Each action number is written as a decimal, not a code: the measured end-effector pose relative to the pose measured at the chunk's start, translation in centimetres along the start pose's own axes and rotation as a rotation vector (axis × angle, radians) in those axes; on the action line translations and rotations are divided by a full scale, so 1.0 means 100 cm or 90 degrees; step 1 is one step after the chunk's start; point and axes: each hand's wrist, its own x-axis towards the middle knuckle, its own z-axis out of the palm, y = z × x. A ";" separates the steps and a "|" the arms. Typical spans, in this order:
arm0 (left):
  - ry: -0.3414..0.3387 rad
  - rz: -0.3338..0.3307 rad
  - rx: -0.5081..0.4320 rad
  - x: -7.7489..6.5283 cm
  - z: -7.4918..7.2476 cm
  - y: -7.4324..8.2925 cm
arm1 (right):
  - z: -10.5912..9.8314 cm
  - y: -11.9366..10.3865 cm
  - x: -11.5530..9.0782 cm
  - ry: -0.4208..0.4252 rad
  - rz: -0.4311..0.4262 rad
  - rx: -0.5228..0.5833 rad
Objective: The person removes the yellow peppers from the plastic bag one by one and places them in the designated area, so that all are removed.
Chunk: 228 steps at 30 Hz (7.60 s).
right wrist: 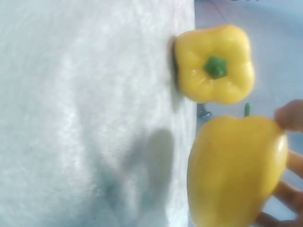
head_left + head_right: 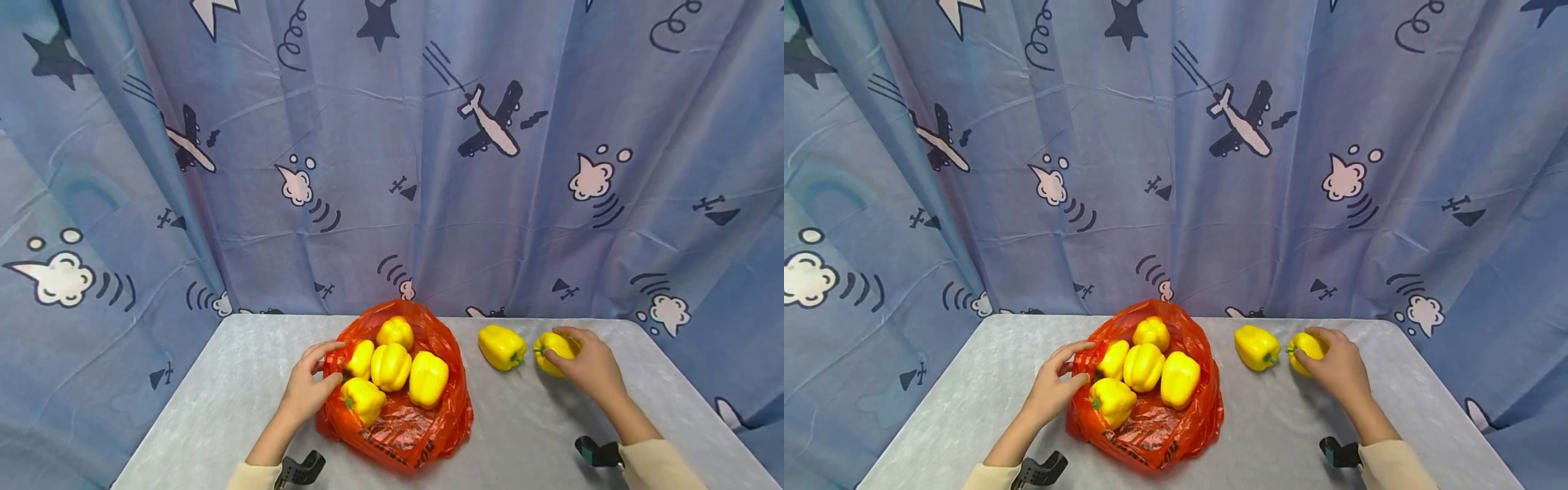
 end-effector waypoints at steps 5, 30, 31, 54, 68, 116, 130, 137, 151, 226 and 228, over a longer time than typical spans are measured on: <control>-0.001 -0.002 0.002 -0.001 0.001 -0.001 | 0.007 0.008 -0.001 -0.001 -0.008 -0.007; 0.011 -0.013 -0.004 0.001 0.002 -0.004 | 0.015 0.011 0.003 -0.074 0.013 -0.029; 0.011 -0.010 -0.003 0.001 0.001 -0.004 | 0.015 0.010 0.003 -0.073 0.013 -0.030; 0.006 -0.007 0.001 0.001 0.001 -0.002 | -0.007 -0.056 -0.007 -0.026 -0.042 0.004; 0.009 -0.005 0.007 0.000 0.001 -0.002 | -0.001 -0.116 -0.021 -0.019 -0.152 0.116; -0.002 -0.009 -0.003 -0.003 -0.002 -0.003 | 0.109 -0.162 -0.027 -0.170 -0.222 0.002; -0.006 -0.021 -0.002 -0.003 -0.002 -0.003 | 0.113 -0.158 -0.027 -0.148 -0.231 -0.013; -0.008 -0.026 -0.005 -0.002 -0.001 -0.003 | 0.111 -0.157 -0.026 -0.115 -0.258 0.016; -0.002 -0.024 0.004 -0.003 0.001 -0.004 | 0.112 -0.156 -0.029 -0.149 -0.233 -0.001; 0.002 -0.013 -0.004 -0.003 0.001 -0.005 | 0.060 -0.081 -0.023 -0.133 -0.228 -0.022; 0.001 -0.016 -0.008 -0.004 0.001 -0.004 | 0.061 -0.081 -0.023 -0.135 -0.230 -0.025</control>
